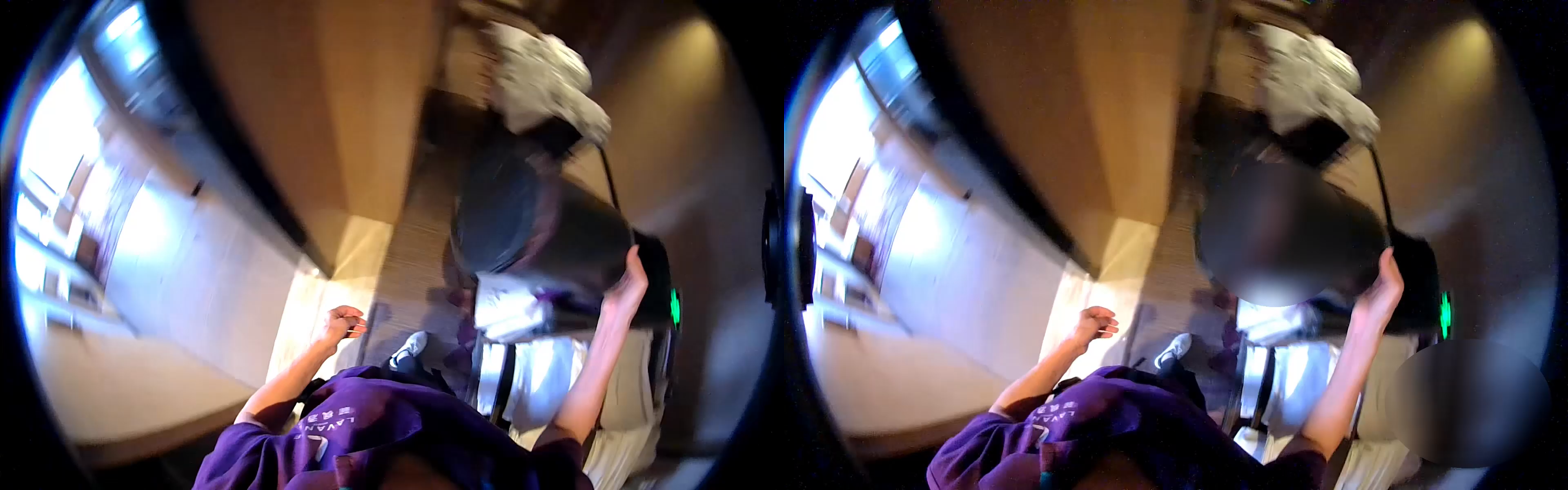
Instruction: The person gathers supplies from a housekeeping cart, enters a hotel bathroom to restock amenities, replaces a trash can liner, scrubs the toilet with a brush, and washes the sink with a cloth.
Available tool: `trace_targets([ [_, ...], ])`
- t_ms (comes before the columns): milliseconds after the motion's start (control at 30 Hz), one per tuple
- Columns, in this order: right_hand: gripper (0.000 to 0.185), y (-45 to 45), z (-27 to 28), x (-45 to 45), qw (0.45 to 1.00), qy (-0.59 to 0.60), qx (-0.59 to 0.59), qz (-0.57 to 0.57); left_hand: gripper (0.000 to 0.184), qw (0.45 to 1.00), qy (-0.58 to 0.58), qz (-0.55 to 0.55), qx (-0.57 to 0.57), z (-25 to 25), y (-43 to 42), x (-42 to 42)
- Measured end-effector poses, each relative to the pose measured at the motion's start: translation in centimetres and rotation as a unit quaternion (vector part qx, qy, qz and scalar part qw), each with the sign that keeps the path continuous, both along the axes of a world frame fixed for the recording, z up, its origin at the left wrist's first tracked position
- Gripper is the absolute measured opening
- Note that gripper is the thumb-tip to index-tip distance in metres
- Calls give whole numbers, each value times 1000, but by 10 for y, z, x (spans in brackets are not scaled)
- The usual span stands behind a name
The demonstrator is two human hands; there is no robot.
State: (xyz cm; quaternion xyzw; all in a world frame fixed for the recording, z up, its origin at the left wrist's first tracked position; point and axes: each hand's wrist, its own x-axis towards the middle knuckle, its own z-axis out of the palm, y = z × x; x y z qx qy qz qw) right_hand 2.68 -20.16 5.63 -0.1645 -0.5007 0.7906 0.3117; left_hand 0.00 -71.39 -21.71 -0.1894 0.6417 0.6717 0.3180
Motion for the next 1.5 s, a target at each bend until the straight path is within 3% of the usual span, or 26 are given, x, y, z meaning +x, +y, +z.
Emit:
trace_targets([
  [67,26,-78,-30,-34,947,-112,298,45,18,998,-6,62,1,4,-48,31],
  [167,34,-259,-90,-65,714,-141,670,149,22,988,-11,151,12,1,-127,89],
  [233,31,-366,-128,-50,636,-134,696,306,21,978,-18,205,23,12,-174,121],
  [300,29,-449,-156,-29,524,-21,747,409,34,939,-39,233,250,20,-222,155],
  [367,21,-522,-169,-10,478,73,736,474,87,907,-134,242,318,10,-254,171],
  [467,16,-618,-181,15,410,262,703,519,100,861,-166,333,347,29,-288,188],
  [500,17,-646,-188,27,399,290,680,543,69,856,-56,314,406,46,-302,192],
  [567,13,-694,-210,46,378,370,660,534,35,827,-33,462,319,27,-321,197],
  [600,12,-718,-216,47,367,383,656,538,26,922,127,361,51,-9,-340,208],
  [633,11,-739,-220,46,354,398,651,540,18,910,267,220,-227,-40,-356,219],
  [667,11,-722,-225,38,348,412,641,546,10,908,150,340,-193,-8,-328,209],
  [700,10,-715,-232,32,340,419,644,543,10,904,142,353,-196,-13,-318,202],
  [767,10,-718,-246,30,319,428,644,548,3,826,51,560,39,-29,-317,195],
  [833,11,-737,-261,25,296,404,659,561,16,753,29,652,82,-46,-324,185],
  [900,22,-750,-283,15,255,345,674,602,38,756,79,648,46,-64,-334,178],
  [933,28,-765,-288,7,268,339,653,622,54,749,52,660,43,-63,-346,169],
  [1000,39,-801,-299,-11,326,350,592,649,61,774,65,629,11,-93,-384,159],
  [1033,44,-817,-298,-19,369,367,548,655,58,761,60,646,0,-59,-394,146],
  [1100,36,-850,-276,-27,461,352,480,659,46,785,61,617,15,-46,-432,141],
  [1233,14,-963,-279,-107,630,158,493,578,58,796,31,605,-1,-42,-570,53],
  [1267,16,-970,-271,-121,637,66,499,584,61,802,29,597,-5,-36,-586,39],
  [1300,33,-975,-267,-138,602,-57,503,617,64,807,29,589,-9,-28,-599,25],
  [1367,61,-978,-287,-164,587,-121,515,613,74,815,50,576,-23,-16,-617,0],
  [1400,86,-991,-286,-186,545,-188,481,661,75,815,40,577,-29,-6,-629,-23],
  [1433,97,-999,-285,-210,518,-291,362,718,76,815,33,578,-34,3,-642,-48],
  [1500,100,-1029,-276,-253,504,-358,275,736,77,830,50,554,-47,7,-672,-100],
])
